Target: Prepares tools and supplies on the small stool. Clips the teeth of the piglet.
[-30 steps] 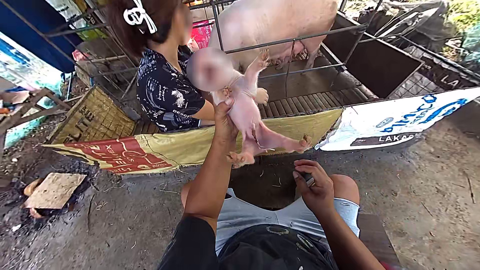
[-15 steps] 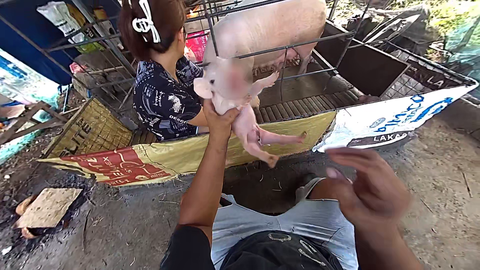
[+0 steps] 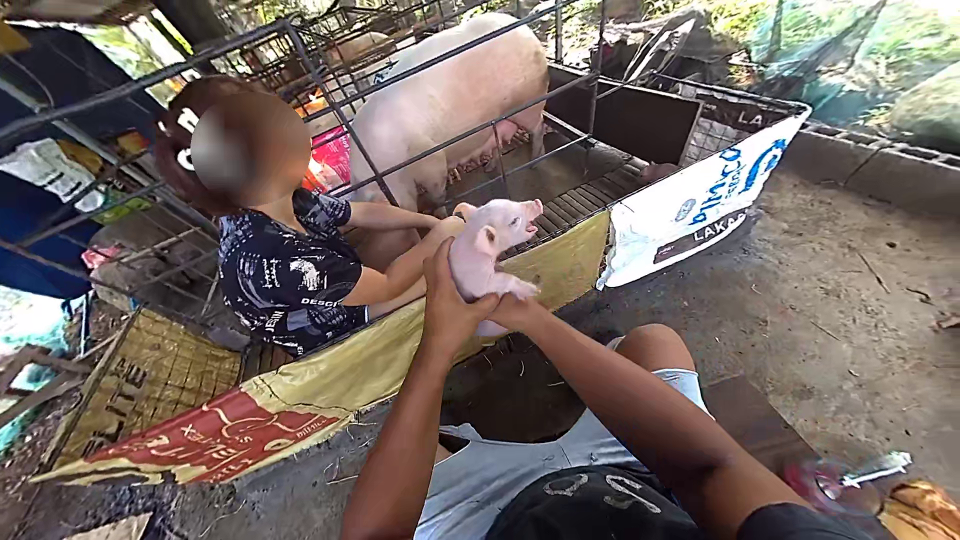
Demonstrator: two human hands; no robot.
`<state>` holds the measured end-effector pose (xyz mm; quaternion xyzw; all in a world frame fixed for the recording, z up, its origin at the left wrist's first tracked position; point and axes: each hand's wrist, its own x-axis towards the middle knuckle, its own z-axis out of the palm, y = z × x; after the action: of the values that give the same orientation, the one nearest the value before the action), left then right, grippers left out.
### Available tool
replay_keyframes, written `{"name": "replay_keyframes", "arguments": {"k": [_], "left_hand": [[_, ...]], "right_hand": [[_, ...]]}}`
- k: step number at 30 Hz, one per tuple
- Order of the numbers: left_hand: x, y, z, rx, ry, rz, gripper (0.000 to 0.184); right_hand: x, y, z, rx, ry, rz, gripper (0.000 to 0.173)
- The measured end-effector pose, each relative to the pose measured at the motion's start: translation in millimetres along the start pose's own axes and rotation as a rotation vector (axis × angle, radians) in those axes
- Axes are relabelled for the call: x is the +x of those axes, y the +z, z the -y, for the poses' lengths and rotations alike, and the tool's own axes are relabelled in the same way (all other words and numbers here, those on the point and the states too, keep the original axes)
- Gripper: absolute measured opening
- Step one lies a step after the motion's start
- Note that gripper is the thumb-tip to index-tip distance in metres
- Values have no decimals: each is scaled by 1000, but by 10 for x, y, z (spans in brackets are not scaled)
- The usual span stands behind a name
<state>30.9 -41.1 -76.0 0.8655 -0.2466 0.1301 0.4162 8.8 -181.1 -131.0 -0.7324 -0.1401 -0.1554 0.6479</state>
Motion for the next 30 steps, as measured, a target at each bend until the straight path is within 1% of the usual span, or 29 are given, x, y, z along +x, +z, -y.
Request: {"name": "replay_keyframes", "arguments": {"k": [2, 3, 4, 5, 6, 8, 9, 10, 12, 14, 16, 18, 20, 22, 24, 27, 28, 30], "left_hand": [[-74, -119, 39, -9, -17, 183, 122], [-79, -230, 37, 9, -18, 263, 120], [-63, -358, 6, 53, -10, 307, 115], [-26, -477, -45, 94, -1, 312, 108], [27, -561, -109, 126, 18, 282, 104], [150, -603, -266, 132, 74, 214, 112], [226, -573, -349, 106, 93, 209, 115], [304, -526, -411, 63, 106, 226, 112], [442, -402, -480, 10, 148, 272, 95], [508, -313, -491, 42, 175, 298, 77], [510, -297, -486, 20, 160, 270, 66], [490, -334, -463, -38, 127, 254, 63], [460, -376, -429, -122, 83, 237, 64], [418, -388, -344, -217, 39, 204, 70], [357, -365, -278, -322, -21, 124, 72], [246, -292, -264, -531, -93, -47, 65], [208, -271, -262, -598, -91, -94, 63], [129, -241, -232, -708, -31, -170, 61]], "right_hand": [[-101, 51, -115, 63, -9, -46, 48], [-127, 77, -174, 147, -30, -61, 48], [-134, 100, -222, 245, -47, -63, 52], [-132, 112, -267, 326, -56, -48, 56], [-122, 119, -305, 356, -54, -31, 57], [-105, 144, -324, 334, -38, -7, 58], [-91, 165, -310, 323, -39, -2, 59], [-80, 180, -284, 299, -39, 5, 61], [-72, 184, -205, 195, -47, 18, 61], [-66, 156, -177, 43, -41, 33, 58], [-64, 105, -178, -48, -38, 51, 60], [-78, 63, -205, -101, -59, 60, 59], [-95, 29, -194, -157, -69, 70, 61], [-114, 20, -147, -250, -62, 51, 63], [-115, 43, -147, -370, -81, -2, 63], [-124, 108, -79, -530, -102, -92, 61], [-122, 131, -66, -554, -111, -124, 58], [-119, 160, -58, -558, -144, -171, 56]]}}
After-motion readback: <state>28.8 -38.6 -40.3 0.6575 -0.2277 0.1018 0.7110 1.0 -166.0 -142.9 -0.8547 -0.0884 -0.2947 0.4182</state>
